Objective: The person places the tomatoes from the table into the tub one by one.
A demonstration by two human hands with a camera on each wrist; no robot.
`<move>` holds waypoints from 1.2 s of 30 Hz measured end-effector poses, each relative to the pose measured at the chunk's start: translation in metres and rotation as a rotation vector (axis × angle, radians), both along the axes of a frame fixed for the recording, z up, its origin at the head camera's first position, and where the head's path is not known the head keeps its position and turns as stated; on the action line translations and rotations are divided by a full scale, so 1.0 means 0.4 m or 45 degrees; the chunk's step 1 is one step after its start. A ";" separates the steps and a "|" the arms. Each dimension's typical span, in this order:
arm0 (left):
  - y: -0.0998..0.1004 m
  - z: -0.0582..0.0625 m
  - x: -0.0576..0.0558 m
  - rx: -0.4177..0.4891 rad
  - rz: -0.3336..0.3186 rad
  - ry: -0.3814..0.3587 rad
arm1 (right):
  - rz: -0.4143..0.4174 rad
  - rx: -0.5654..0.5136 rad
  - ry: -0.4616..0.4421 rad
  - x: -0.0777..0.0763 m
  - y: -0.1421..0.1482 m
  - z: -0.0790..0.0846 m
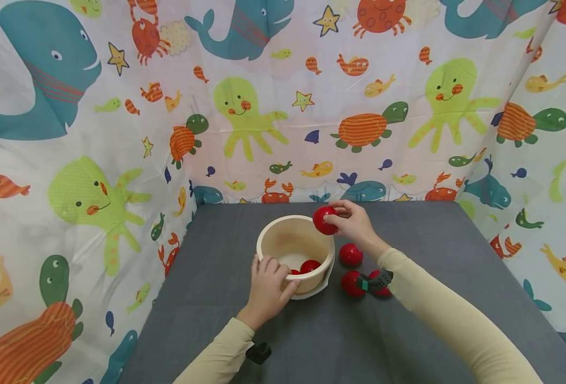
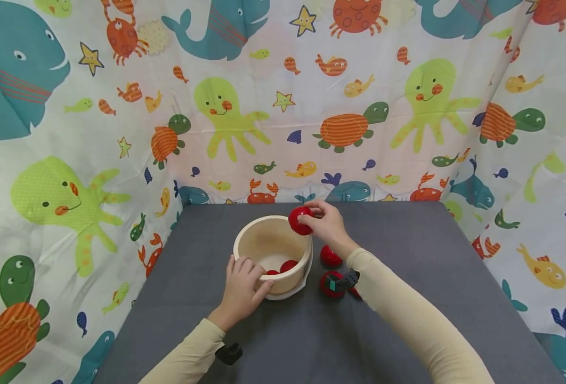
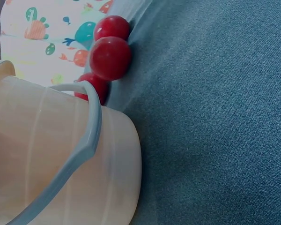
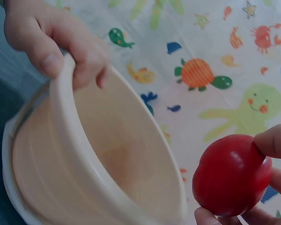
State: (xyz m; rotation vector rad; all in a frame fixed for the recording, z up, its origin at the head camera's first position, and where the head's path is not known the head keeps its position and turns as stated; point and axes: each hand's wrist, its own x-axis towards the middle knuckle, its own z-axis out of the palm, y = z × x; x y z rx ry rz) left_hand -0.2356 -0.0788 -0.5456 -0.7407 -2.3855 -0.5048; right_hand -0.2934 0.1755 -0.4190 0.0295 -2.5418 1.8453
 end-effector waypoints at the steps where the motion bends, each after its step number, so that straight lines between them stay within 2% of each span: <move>1: 0.000 0.000 0.000 0.000 0.000 -0.002 | 0.003 -0.006 -0.002 0.000 -0.012 -0.002; 8: -0.001 0.002 -0.001 -0.024 0.017 -0.042 | 0.039 -0.025 0.001 0.003 -0.092 -0.020; 13: -0.001 0.007 0.000 -0.037 0.030 -0.083 | 0.078 -0.020 -0.004 0.003 -0.135 -0.050; 17: -0.002 0.003 0.000 -0.039 0.034 -0.062 | 0.081 -0.010 -0.026 0.005 -0.165 -0.074; 26: 0.003 0.003 0.002 -0.026 0.018 -0.032 | 0.051 0.031 -0.081 0.006 -0.203 -0.110; 32: 0.005 0.008 0.004 -0.025 0.013 -0.031 | 0.039 0.088 -0.077 0.003 -0.213 -0.114; 36: 0.005 0.008 0.004 -0.025 0.019 -0.039 | 0.045 0.139 -0.113 -0.002 -0.219 -0.112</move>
